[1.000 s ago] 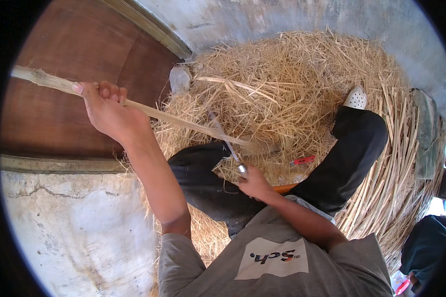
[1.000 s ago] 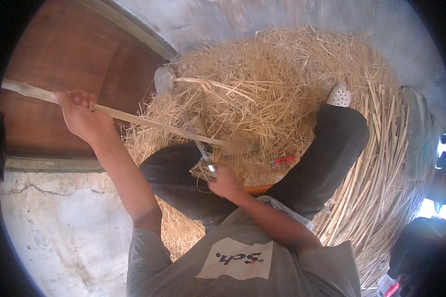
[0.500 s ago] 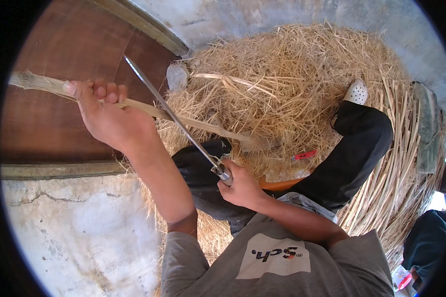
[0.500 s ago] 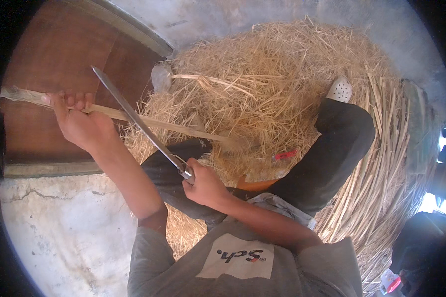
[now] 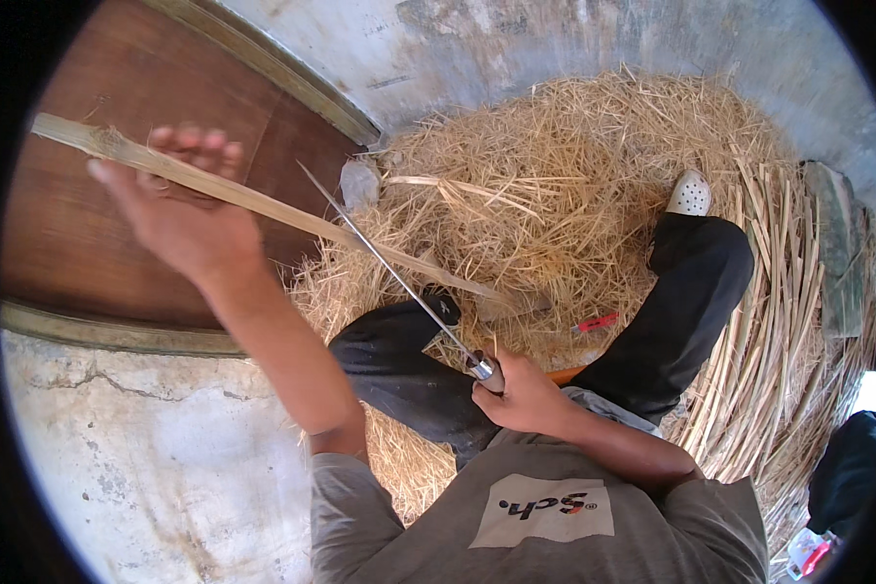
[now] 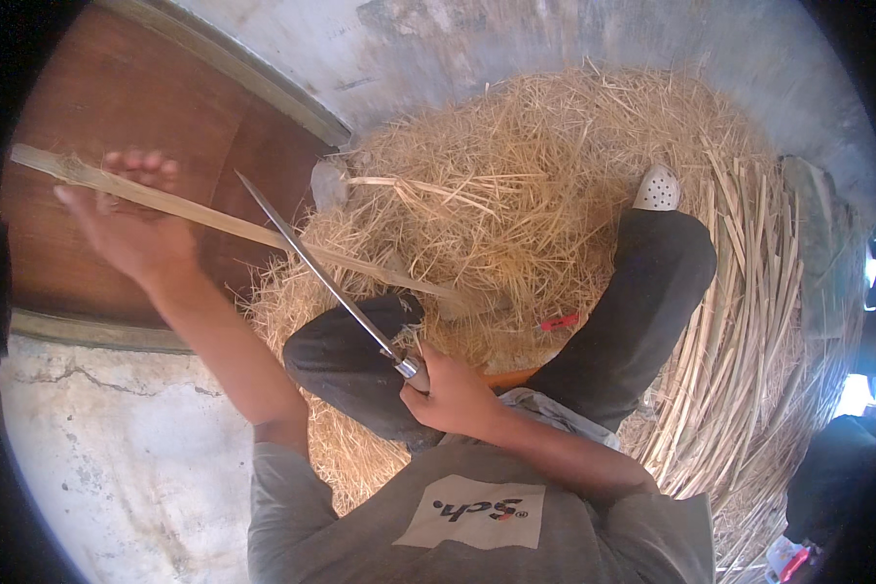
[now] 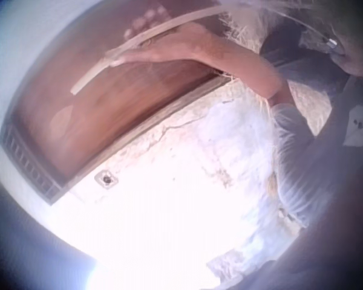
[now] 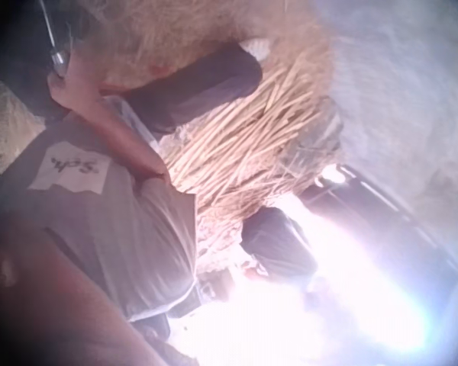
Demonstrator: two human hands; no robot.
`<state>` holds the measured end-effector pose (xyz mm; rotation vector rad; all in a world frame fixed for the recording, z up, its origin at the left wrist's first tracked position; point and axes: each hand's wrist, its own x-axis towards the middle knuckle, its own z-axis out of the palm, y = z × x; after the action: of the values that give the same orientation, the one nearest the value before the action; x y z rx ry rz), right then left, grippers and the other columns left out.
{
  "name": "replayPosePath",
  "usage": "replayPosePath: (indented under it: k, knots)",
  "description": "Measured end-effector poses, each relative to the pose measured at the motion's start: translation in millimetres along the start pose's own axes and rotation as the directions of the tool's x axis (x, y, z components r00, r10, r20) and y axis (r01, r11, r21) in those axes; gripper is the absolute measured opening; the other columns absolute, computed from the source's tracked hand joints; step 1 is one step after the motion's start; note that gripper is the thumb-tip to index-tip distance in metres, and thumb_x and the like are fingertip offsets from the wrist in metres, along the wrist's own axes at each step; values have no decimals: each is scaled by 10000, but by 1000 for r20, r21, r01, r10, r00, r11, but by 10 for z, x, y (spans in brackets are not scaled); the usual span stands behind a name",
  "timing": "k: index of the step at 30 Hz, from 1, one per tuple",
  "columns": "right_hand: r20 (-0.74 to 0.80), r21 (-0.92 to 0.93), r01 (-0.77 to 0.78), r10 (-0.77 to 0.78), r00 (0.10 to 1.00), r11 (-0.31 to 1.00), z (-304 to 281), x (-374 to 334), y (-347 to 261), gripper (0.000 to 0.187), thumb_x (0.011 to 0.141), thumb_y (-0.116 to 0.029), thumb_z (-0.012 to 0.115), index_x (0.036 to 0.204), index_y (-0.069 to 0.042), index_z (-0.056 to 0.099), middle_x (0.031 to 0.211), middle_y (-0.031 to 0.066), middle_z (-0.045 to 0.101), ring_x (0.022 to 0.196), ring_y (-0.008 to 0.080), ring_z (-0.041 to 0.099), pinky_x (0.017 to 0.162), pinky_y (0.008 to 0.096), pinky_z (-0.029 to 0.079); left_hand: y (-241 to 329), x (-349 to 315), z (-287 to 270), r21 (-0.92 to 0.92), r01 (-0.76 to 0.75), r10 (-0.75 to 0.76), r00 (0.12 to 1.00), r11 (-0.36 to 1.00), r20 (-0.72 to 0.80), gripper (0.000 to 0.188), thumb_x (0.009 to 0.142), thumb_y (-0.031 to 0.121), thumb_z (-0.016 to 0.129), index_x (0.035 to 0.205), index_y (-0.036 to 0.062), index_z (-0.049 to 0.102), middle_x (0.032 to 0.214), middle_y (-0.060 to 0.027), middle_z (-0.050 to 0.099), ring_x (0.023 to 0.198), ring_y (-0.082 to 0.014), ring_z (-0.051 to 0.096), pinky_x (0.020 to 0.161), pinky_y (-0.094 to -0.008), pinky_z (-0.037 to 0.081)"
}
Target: The person sits on a hay-covered floor and uses a knife to split a long bamboo stick into thin strips. They then use a red tool to scrape and smooth the surface of the bamboo strips.
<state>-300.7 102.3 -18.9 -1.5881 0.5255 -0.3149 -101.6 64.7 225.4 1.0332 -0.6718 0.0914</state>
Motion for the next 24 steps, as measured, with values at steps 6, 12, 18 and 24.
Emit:
replayPosePath:
  k: [6,12,18,24]
  knots:
    - [0,38,27,-27,1000,999,7,-91,-40,272,797,-160,615,968,26,514,739,229,598,664,382,624,611,453,470,417,670,-242,8,-47,41,934,999,354,434,1019,440,363,944,24,461,728,-43,372,615,-142,359,574,-295,344]
    - [16,0,75,-75,997,997,54,-101,-385,303,824,-184,603,997,47,513,719,250,604,674,409,641,616,475,491,209,584,-54,16,-199,195,972,980,129,261,1013,258,428,874,37,422,694,-33,331,570,-119,310,524,-271,311]
    - [27,21,167,-167,986,986,58,158,-596,333,811,-198,619,998,46,491,680,246,595,661,415,636,619,495,495,236,602,-64,-20,-238,239,961,971,137,229,1000,180,420,812,51,391,660,-40,324,561,-121,306,505,-277,305]
    - [-14,-28,87,-88,996,996,183,37,-130,311,783,-162,629,975,49,504,620,215,569,600,392,615,571,447,487,177,629,-71,96,-263,263,965,960,10,270,995,177,417,749,78,365,664,-41,329,578,-148,315,562,-310,341]
